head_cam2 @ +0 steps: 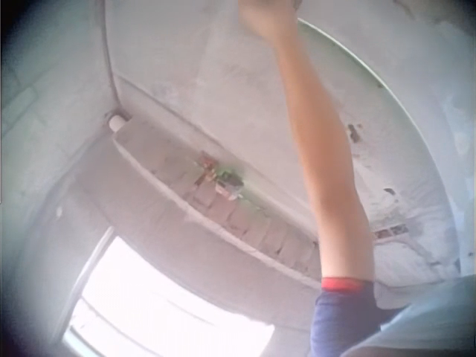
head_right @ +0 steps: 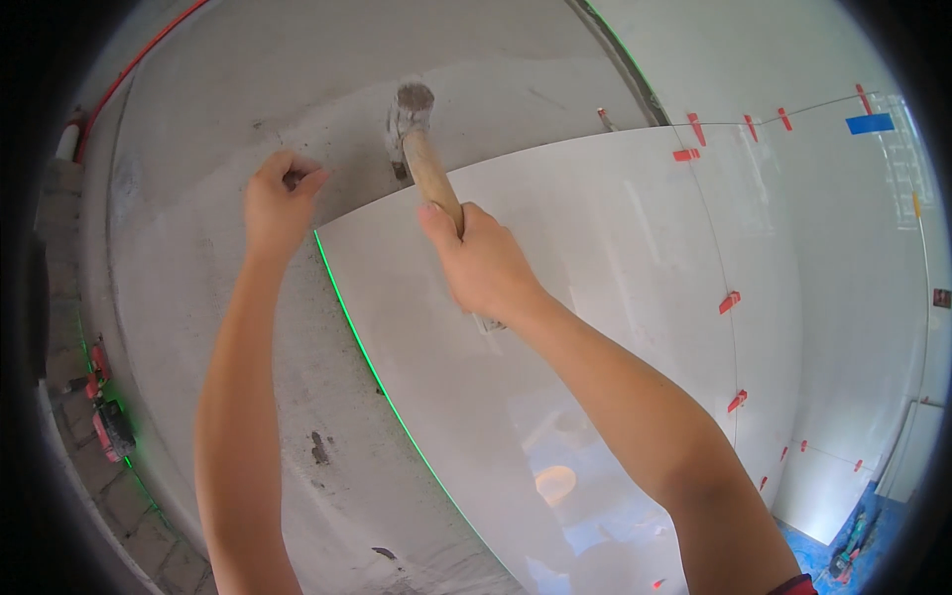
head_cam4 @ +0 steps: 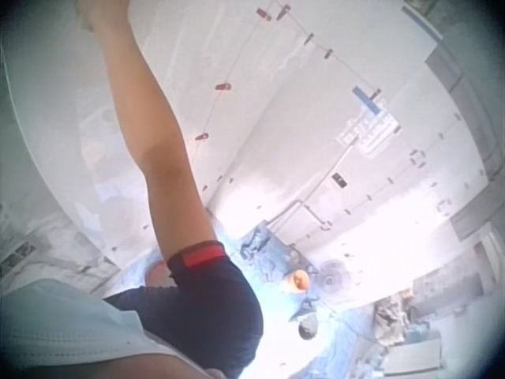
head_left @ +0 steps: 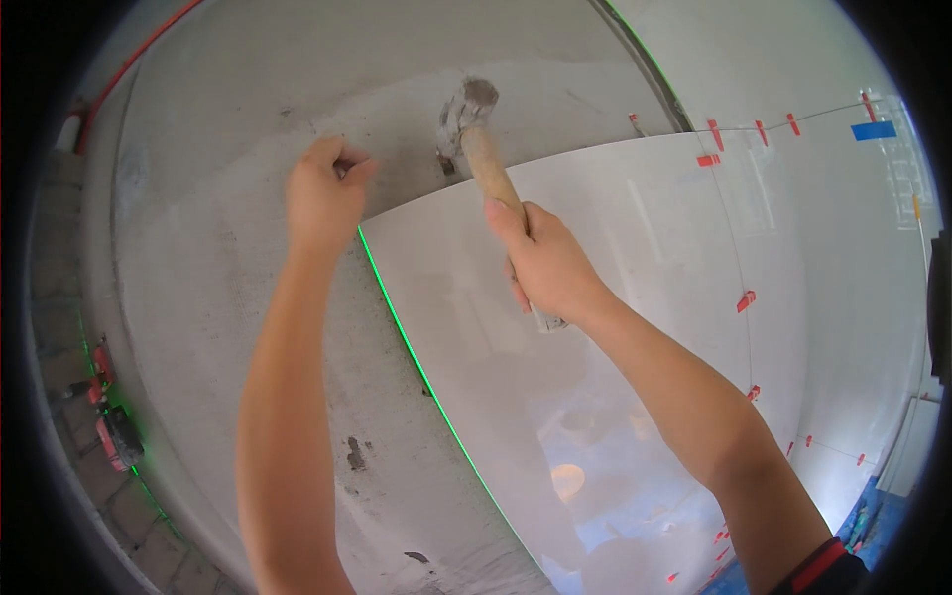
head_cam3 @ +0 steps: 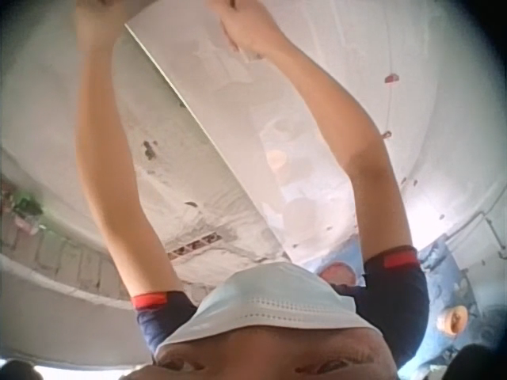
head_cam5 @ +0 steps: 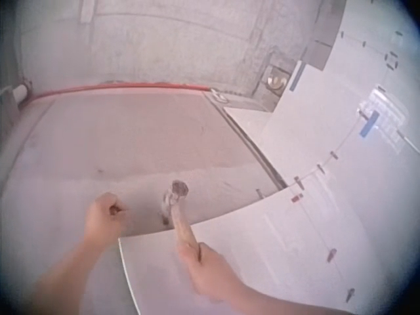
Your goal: The person installs a large wall tile by positioning it against a concrete wall, inserting spacers, and striking the tile and spacers with a hammer. The person then uses a level to verify the alignment of the installed tile.
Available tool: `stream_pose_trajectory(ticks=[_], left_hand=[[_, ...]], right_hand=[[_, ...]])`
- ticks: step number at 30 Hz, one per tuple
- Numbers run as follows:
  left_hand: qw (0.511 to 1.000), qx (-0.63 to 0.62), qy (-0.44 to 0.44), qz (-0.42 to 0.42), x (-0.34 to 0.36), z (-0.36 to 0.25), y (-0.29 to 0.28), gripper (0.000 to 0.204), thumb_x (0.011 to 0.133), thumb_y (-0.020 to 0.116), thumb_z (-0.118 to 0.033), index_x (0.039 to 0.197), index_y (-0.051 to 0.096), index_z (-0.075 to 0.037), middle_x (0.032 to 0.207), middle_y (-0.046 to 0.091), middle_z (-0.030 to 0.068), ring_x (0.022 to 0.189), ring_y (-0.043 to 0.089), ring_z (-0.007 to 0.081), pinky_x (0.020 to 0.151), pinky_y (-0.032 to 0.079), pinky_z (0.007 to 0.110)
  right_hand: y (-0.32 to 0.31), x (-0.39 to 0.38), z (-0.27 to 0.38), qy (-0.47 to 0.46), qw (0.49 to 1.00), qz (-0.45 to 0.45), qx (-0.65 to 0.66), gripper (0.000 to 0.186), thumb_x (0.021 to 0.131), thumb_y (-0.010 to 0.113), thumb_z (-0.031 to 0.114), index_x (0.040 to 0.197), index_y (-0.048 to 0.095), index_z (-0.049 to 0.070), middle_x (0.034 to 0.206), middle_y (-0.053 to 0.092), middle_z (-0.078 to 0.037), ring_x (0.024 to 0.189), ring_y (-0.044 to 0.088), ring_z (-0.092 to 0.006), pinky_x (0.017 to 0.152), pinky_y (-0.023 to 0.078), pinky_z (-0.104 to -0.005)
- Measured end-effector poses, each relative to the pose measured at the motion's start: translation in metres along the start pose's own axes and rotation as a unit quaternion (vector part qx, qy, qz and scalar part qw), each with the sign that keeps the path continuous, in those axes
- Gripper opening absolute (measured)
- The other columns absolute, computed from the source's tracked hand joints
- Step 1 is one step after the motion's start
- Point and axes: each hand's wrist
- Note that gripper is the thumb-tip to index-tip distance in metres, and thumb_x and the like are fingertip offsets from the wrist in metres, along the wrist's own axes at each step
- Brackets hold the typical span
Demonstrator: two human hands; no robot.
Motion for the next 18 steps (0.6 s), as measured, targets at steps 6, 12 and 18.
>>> stream_pose_trajectory(ticks=[6, 12, 18], left_hand=[[0.977, 0.163, 0.052, -0.129, -0.055, 0.051, -0.036, 0.016, 0.087, 0.069, -0.012, 0.100, 0.065, -0.003, 0.103, 0.066, 0.0110, 0.097, 0.062, 0.0296, 0.080, 0.049, 0.040], [0.918, 0.352, 0.100, -0.151, -0.089, 0.100, -0.067, 0.034, 0.097, 0.060, -0.024, 0.125, 0.058, -0.006, 0.135, 0.056, 0.0141, 0.123, 0.052, 0.0364, 0.104, 0.042, 0.045], [0.925, 0.340, 0.088, -0.144, -0.083, 0.096, -0.052, 0.039, 0.100, 0.054, -0.028, 0.131, 0.054, -0.004, 0.139, 0.054, 0.0142, 0.128, 0.048, 0.0367, 0.110, 0.036, 0.047]], right_hand=[[-0.006, 0.001, 0.009, 0.010, 1.000, 0.011, 0.000, 0.057, 0.098, 0.045, 0.056, 0.097, 0.052, -0.001, 0.070, 0.056, -0.007, 0.049, 0.054, -0.0163, 0.050, 0.046, -0.0347], [-0.027, -0.033, 0.054, -0.154, 0.983, -0.097, 0.022, 0.059, 0.099, 0.043, 0.057, 0.097, 0.052, -0.001, 0.061, 0.051, -0.004, 0.045, 0.050, -0.0127, 0.045, 0.042, -0.0317], [0.018, -0.016, 0.009, -0.211, 0.950, -0.226, 0.049, 0.056, 0.101, 0.042, 0.054, 0.094, 0.051, 0.000, 0.062, 0.052, -0.004, 0.044, 0.051, -0.0141, 0.044, 0.042, -0.0328]])
Point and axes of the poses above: each hand's wrist, its own x-axis towards the middle knuckle, its own y-axis out of the palm, z = x × y
